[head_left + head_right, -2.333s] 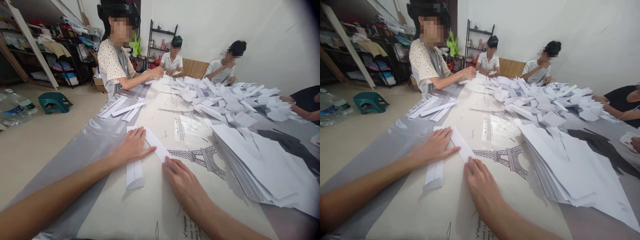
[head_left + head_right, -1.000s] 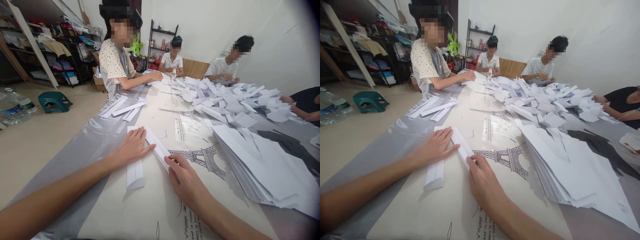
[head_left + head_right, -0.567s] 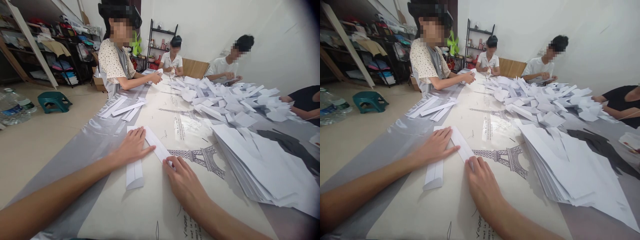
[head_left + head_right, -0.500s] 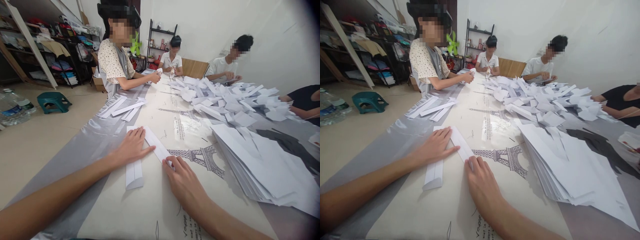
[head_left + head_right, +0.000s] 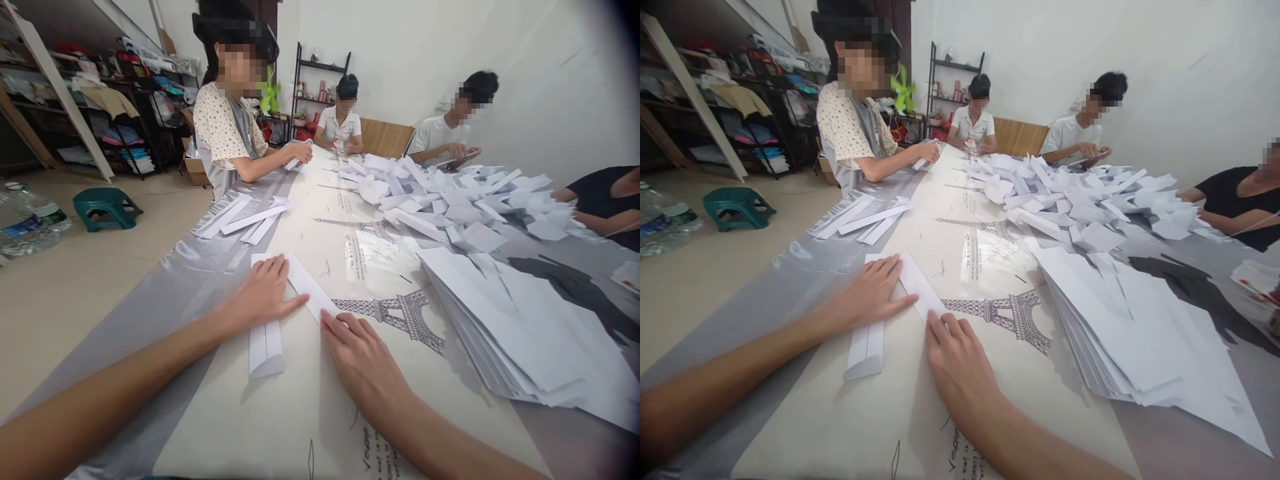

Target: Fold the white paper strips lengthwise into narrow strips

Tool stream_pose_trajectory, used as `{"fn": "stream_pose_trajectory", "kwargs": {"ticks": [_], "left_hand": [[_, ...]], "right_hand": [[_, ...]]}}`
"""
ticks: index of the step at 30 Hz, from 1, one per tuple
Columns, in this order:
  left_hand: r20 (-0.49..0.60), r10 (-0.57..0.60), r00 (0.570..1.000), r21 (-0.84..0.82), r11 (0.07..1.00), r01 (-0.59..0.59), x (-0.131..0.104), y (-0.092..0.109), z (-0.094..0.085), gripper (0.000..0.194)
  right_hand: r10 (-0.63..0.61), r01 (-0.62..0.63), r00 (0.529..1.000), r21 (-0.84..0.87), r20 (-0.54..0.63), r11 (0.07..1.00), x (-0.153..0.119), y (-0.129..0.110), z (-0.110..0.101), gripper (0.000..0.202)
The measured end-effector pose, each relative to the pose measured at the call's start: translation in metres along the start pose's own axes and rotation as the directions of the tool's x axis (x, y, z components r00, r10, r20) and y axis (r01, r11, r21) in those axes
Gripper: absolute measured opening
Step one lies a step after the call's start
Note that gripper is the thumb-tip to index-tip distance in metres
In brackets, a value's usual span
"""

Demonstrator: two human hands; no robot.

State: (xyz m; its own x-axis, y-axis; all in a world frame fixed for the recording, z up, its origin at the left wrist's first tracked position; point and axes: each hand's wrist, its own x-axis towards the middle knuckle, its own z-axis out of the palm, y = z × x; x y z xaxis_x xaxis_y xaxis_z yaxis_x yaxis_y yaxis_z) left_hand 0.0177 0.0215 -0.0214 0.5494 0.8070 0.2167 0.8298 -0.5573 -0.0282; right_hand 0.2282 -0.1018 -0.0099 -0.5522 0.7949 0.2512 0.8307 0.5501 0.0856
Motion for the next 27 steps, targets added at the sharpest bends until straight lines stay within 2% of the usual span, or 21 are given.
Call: {"fn": "stream_pose_trajectory", "kwargs": {"ticks": [7, 16, 21, 24, 27], "left_hand": [[0.018, -0.082, 0.996, -0.039, 0.996, 0.082, 0.003, 0.009, -0.001, 0.089], [0.021, -0.096, 0.995, 0.025, 0.995, 0.095, 0.003, 0.013, -0.003, 0.090], [-0.113, 0.007, 0.994, 0.170, 0.985, 0.013, 0.000, 0.023, -0.004, 0.079], [-0.065, 0.089, 0.994, 0.167, 0.983, -0.077, -0.002, 0.026, -0.003, 0.056], [-0.053, 0.121, 0.991, 0.134, 0.985, -0.113, -0.002, 0.024, 0.000, 0.051]], "right_hand": [[-0.021, 0.021, 1.000, 0.018, -0.009, 1.000, 0.002, 0.002, 0.002, 0.040], [-0.012, 0.013, 1.000, 0.149, -0.005, 0.989, 0.001, 0.012, 0.001, 0.037], [-0.020, 0.015, 0.999, 0.188, 0.028, 0.982, 0.002, 0.013, -0.004, 0.039], [-0.009, -0.007, 0.998, 0.246, 0.063, 0.969, 0.001, 0.016, -0.008, 0.039], [-0.029, -0.008, 0.994, 0.334, 0.106, 0.942, -0.001, 0.023, -0.015, 0.034]]}}
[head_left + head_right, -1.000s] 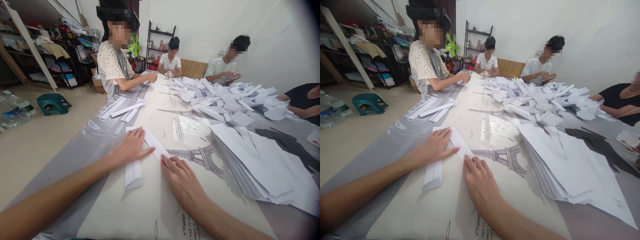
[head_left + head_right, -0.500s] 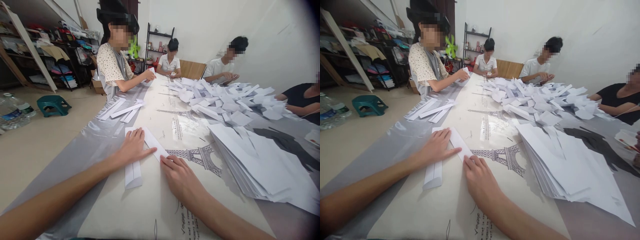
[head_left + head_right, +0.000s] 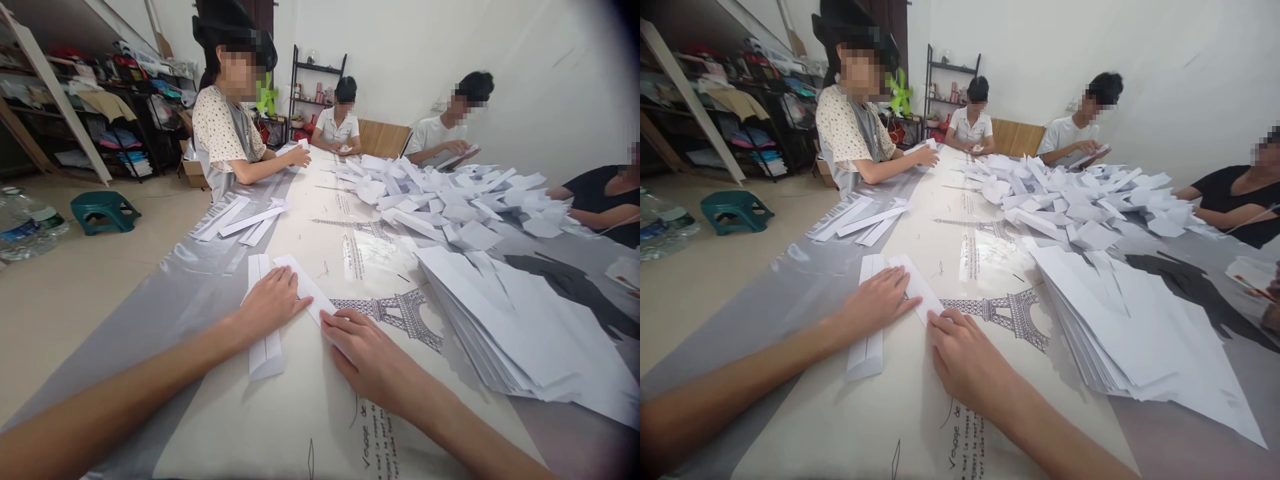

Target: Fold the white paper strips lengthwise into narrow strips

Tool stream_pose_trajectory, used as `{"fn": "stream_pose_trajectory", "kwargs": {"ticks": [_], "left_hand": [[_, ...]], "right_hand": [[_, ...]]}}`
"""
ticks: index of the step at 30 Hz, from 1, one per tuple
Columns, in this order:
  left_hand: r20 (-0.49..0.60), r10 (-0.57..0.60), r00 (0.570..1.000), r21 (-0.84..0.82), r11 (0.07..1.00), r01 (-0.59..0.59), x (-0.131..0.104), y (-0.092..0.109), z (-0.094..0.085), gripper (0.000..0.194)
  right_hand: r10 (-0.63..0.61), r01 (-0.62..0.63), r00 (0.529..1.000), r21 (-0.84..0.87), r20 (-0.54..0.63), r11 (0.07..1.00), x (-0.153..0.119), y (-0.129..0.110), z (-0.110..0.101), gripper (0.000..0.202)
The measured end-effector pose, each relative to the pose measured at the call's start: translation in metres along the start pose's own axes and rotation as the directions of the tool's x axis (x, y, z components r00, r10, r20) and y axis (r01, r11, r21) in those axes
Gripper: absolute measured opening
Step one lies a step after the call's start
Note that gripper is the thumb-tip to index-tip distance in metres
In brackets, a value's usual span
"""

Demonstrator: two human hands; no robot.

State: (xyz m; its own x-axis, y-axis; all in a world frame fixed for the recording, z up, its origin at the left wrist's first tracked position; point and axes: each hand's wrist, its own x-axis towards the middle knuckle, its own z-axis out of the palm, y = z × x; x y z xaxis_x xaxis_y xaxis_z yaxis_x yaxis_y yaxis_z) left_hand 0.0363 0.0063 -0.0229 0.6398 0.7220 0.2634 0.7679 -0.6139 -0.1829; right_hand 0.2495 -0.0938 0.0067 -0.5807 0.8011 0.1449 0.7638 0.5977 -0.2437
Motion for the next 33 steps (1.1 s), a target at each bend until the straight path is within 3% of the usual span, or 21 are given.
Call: {"fn": "stream_pose_trajectory", "kwargs": {"ticks": [2, 8, 19, 25, 33], "left_hand": [[-0.015, 0.001, 1.000, -0.012, 1.000, -0.001, 0.000, -0.002, 0.002, 0.055], [0.005, 0.023, 1.000, -0.005, 1.000, -0.023, 0.002, -0.006, 0.006, 0.061], [0.018, 0.086, 0.996, -0.206, 0.975, -0.081, 0.010, -0.039, 0.011, 0.059], [0.024, 0.070, 0.997, -0.223, 0.973, -0.063, 0.008, -0.040, 0.013, 0.061], [0.062, 0.058, 0.996, -0.248, 0.968, -0.041, 0.008, -0.041, 0.010, 0.061]], "right_hand": [[-0.026, 0.024, 0.998, 0.053, 0.048, 0.998, -0.003, 0.005, -0.008, 0.036], [-0.038, 0.009, 0.964, 0.111, 0.265, 0.994, -0.006, 0.014, -0.027, 0.079], [-0.122, 0.057, 0.944, 0.213, 0.306, 0.975, -0.003, 0.016, -0.026, 0.086], [-0.111, 0.032, 0.942, 0.243, 0.316, 0.970, -0.005, 0.014, -0.025, 0.089], [-0.142, 0.026, 0.921, 0.306, 0.364, 0.952, -0.016, 0.013, -0.047, 0.073]]}}
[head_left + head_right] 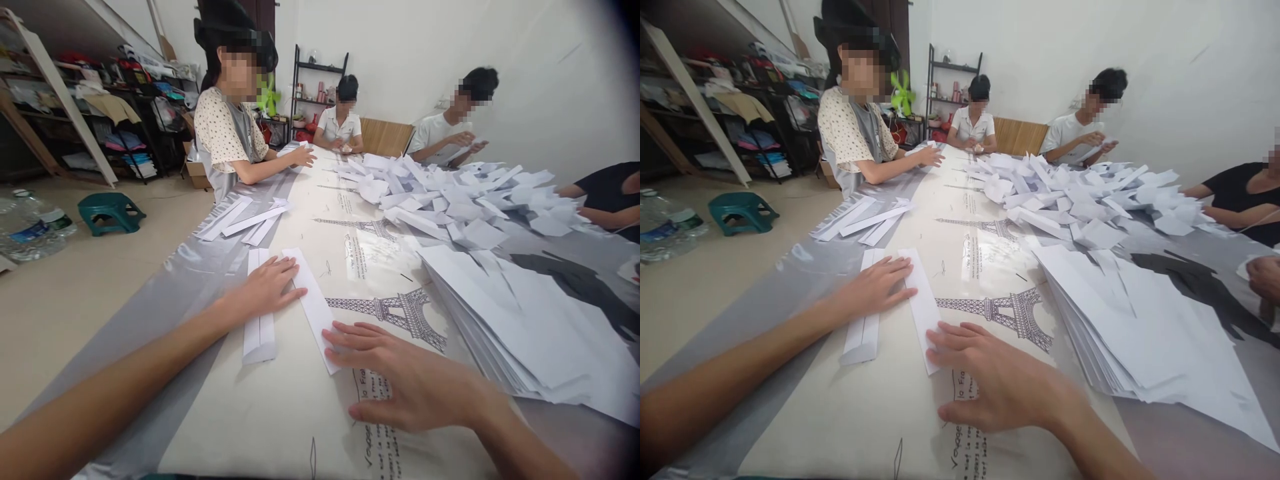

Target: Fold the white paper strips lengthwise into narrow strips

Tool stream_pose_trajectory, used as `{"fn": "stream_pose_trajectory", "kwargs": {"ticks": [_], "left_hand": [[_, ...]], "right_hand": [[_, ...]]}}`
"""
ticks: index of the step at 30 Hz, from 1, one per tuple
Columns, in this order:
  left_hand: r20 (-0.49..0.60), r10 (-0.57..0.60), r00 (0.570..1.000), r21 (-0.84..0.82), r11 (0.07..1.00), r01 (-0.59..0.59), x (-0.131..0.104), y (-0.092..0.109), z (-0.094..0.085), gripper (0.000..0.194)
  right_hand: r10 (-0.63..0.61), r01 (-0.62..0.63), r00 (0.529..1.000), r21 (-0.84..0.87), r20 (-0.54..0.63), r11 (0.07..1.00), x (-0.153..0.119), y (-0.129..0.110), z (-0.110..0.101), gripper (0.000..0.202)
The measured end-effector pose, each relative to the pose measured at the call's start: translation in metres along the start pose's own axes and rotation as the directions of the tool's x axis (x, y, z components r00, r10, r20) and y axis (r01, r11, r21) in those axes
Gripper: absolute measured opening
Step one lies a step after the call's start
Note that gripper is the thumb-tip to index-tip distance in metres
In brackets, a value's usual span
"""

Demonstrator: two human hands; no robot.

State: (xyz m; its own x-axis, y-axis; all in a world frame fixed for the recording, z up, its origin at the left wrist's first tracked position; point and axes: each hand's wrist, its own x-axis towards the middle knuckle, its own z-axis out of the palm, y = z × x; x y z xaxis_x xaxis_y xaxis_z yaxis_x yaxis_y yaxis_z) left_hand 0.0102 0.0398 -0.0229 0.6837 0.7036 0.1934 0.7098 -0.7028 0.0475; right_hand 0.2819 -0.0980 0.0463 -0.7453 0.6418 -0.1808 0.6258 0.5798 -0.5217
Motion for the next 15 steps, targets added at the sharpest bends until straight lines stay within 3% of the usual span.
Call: {"fn": "stream_pose_trajectory", "kwargs": {"ticks": [8, 15], "left_hand": [[-0.023, -0.010, 1.000, 0.019, 1.000, 0.010, -0.0001, 0.0021, -0.0002, 0.059], [0.001, -0.030, 1.000, 0.055, 0.998, 0.030, -0.0011, 0.0061, -0.0016, 0.069]], "right_hand": [[0.028, -0.028, 0.999, -0.012, -0.030, 1.000, -0.0038, -0.0023, 0.0019, 0.063], [0.021, -0.021, 1.000, -0.025, 0.005, 0.999, -0.0035, -0.0049, -0.0035, 0.059]]}}
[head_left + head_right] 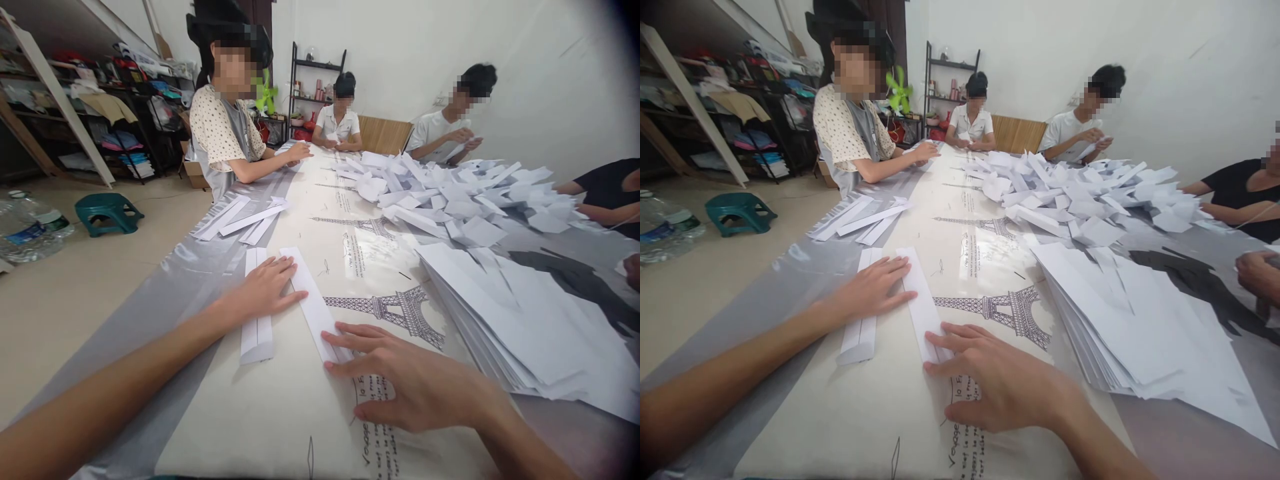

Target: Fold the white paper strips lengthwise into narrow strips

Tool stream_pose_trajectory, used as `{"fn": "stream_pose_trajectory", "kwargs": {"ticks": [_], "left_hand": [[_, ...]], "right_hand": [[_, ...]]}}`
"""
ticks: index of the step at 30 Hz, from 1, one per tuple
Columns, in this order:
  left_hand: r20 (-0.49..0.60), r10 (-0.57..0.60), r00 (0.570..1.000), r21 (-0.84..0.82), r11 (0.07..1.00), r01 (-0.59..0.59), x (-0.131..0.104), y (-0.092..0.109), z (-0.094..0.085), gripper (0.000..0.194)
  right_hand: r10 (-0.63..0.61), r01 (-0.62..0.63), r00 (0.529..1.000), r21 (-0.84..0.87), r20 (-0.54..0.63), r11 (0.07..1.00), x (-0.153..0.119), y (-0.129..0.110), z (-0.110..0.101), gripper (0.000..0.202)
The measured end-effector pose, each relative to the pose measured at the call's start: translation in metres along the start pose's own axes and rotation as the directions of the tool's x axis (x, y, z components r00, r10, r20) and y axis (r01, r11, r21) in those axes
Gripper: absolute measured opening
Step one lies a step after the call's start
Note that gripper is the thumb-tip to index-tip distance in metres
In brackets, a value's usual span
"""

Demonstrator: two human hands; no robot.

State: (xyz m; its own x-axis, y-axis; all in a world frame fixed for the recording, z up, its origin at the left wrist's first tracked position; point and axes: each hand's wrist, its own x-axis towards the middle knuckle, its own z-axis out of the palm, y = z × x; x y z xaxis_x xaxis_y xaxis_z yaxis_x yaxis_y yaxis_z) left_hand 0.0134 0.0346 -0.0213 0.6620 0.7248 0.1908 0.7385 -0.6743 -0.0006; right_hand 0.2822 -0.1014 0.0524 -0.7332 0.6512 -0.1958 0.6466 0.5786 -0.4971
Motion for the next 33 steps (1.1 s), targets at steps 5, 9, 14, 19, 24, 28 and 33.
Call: {"fn": "stream_pose_trajectory", "kwargs": {"ticks": [5, 9, 14, 19, 24, 28, 33], "left_hand": [[0.018, 0.003, 1.000, 0.002, 1.000, -0.003, 0.001, 0.000, -0.002, 0.068], [-0.011, 0.012, 1.000, -0.012, 1.000, -0.012, 0.001, 0.000, -0.003, 0.064], [-0.058, 0.045, 0.997, -0.041, 0.998, -0.047, 0.000, 0.001, -0.006, 0.055], [-0.081, 0.054, 0.995, -0.076, 0.995, -0.061, 0.001, -0.001, -0.008, 0.053], [-0.088, 0.081, 0.993, -0.107, 0.990, -0.091, 0.000, -0.006, -0.008, 0.055], [-0.093, 0.171, 0.981, -0.107, 0.978, -0.181, -0.007, 0.007, -0.010, 0.052], [-0.111, 0.254, 0.961, -0.135, 0.954, -0.268, -0.015, 0.028, -0.012, 0.047]], "right_hand": [[-0.004, 0.003, 0.999, 0.024, 0.051, 1.000, -0.005, 0.002, -0.002, 0.048], [-0.020, 0.019, 1.000, 0.051, 0.020, 0.998, -0.008, 0.002, -0.003, 0.045], [-0.018, 0.017, 1.000, 0.102, 0.014, 0.995, -0.009, 0.006, -0.003, 0.046], [-0.003, 0.001, 1.000, 0.139, 0.015, 0.990, -0.009, 0.013, -0.005, 0.048], [0.064, -0.033, 0.977, 0.151, -0.203, 0.988, 0.005, 0.022, -0.002, 0.028], [0.110, -0.066, 0.855, 0.103, -0.507, 0.992, 0.030, 0.031, 0.014, 0.026], [-0.056, -0.001, 0.842, -0.106, -0.536, 0.994, 0.053, 0.047, 0.036, 0.033]]}}
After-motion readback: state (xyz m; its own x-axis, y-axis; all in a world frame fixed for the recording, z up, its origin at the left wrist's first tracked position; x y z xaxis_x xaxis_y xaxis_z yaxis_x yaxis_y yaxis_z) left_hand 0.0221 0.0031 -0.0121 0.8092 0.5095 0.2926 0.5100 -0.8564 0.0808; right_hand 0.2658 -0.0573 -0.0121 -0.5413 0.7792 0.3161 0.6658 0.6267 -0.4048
